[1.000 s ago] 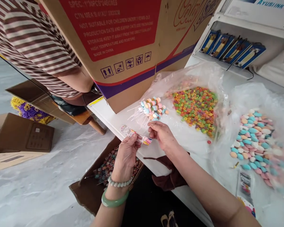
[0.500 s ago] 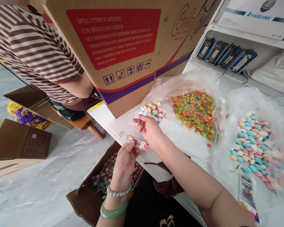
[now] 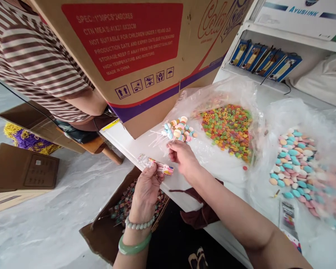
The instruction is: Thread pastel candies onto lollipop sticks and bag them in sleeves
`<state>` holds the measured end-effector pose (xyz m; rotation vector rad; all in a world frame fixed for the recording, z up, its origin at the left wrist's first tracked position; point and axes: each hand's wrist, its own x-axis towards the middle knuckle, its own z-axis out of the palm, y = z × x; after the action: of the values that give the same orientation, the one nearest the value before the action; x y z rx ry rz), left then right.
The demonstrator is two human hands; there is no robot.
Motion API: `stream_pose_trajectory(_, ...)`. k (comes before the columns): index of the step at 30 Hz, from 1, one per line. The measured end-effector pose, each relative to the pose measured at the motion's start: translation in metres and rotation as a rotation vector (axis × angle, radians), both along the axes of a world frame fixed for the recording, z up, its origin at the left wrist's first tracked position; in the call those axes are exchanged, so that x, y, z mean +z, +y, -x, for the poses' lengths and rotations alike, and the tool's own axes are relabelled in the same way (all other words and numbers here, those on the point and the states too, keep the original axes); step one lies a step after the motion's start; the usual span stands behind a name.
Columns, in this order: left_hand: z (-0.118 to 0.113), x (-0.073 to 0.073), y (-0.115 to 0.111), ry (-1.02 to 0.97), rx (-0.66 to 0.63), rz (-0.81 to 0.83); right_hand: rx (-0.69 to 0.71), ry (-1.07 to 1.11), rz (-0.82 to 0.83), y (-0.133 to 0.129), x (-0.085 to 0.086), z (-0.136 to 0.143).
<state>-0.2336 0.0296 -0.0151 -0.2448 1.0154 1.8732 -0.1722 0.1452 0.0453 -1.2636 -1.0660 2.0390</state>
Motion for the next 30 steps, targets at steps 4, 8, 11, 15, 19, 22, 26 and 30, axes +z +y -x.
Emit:
stream_pose_trajectory(4, -0.006, 0.004, -0.001, 0.008, 0.031, -0.05, 0.104, -0.134, -0.382, -0.021, -0.005, -0.074)
stream_pose_trajectory(8, -0.015, 0.008, 0.0, -0.025, -0.026, -0.049, 0.119, -0.304, -0.52, -0.05, -0.01, -0.15)
stream_pose_trajectory(11, -0.022, 0.013, 0.001, -0.087, -0.047, -0.023, 0.11, -0.406, -0.578, -0.076, -0.021, -0.193)
stream_pose_trajectory(15, -0.036, 0.021, 0.002, -0.148, -0.037, 0.011, 0.142, -0.37, -0.729, -0.102, -0.037, -0.222)
stream_pose_trajectory(19, -0.054, 0.034, 0.0, -0.183, -0.047, -0.021, 0.154, -0.338, -0.85, -0.112, -0.041, -0.233)
stream_pose_trajectory(22, -0.066, 0.045, -0.004, -0.179, -0.057, -0.005, 0.132, -0.327, -0.911, -0.117, -0.038, -0.24)
stream_pose_trajectory(26, -0.078, 0.057, -0.008, -0.143, -0.054, -0.01, 0.108, -0.308, -0.963, -0.124, -0.032, -0.248)
stream_pose_trajectory(30, -0.089, 0.065, -0.011, -0.125, -0.107, -0.041, 0.072, -0.298, -1.004, -0.127, -0.029, -0.253)
